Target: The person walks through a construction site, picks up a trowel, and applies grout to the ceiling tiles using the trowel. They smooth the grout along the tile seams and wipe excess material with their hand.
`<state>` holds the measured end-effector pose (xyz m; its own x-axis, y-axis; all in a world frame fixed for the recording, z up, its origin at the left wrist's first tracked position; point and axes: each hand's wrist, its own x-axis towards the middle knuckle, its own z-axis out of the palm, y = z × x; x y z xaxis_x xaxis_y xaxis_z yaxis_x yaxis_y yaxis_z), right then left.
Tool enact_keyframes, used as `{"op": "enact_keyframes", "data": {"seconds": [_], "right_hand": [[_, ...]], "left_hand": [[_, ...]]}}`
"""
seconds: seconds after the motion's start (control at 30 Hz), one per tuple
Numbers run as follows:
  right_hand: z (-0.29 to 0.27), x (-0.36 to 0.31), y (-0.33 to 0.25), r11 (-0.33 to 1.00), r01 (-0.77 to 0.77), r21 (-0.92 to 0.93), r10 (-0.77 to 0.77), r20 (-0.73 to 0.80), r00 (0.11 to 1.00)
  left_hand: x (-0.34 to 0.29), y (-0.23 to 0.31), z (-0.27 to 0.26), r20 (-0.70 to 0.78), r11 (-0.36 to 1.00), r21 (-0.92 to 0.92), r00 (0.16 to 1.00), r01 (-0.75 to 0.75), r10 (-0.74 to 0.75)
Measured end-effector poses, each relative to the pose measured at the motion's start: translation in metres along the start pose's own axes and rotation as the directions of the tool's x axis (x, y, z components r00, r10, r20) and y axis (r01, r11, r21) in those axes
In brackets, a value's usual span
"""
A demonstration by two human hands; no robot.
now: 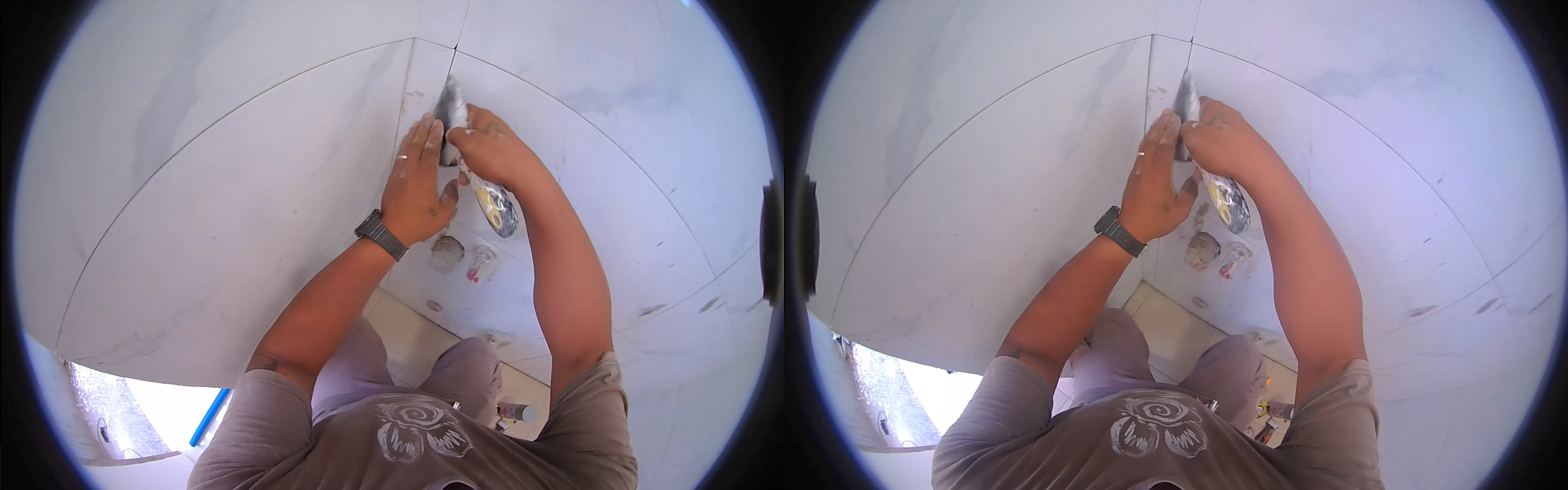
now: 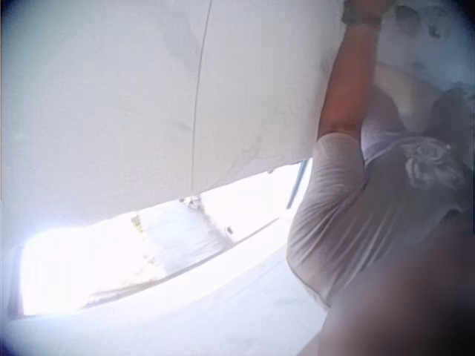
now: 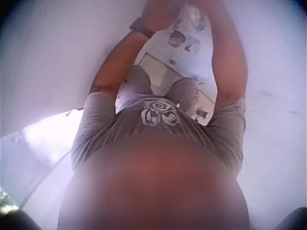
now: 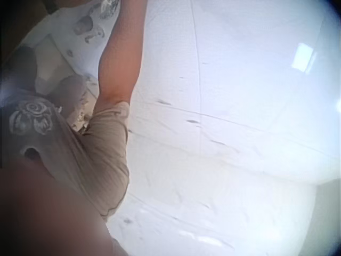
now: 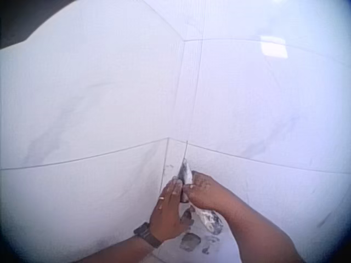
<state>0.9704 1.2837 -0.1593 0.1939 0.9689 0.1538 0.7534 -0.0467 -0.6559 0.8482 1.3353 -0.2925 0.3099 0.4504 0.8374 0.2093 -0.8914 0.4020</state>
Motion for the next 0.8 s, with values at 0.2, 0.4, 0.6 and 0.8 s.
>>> {"op": "enact_keyframes", "data": {"seconds": [0.2, 0.4, 0.6, 0.8], "right_hand": [[0.023, 0.018, -0.006, 0.889, 0.092, -0.448, -0.061, 0.083, 0.995], [0.030, 0.021, 0.000, 0.898, 0.132, -0.419, -0.113, 0.071, 0.991], [0.040, 0.030, 0.009, 0.955, -0.038, -0.294, 0.026, -0.045, 0.999], [0.044, 0.034, 0.016, 0.975, 0.098, -0.200, -0.107, -0.034, 0.994]], "left_hand": [[0.001, -0.010, 0.010, 0.030, 0.991, -0.088, 0.995, 0.100, -0.098], [0.004, -0.022, 0.003, 0.079, 0.996, -0.042, 0.994, 0.081, -0.077], [0.008, -0.019, 0.002, 0.026, 0.990, -0.065, 0.992, 0.124, -0.123], [0.006, -0.026, 0.003, 0.039, 0.992, -0.043, 0.992, 0.120, -0.118]]}}
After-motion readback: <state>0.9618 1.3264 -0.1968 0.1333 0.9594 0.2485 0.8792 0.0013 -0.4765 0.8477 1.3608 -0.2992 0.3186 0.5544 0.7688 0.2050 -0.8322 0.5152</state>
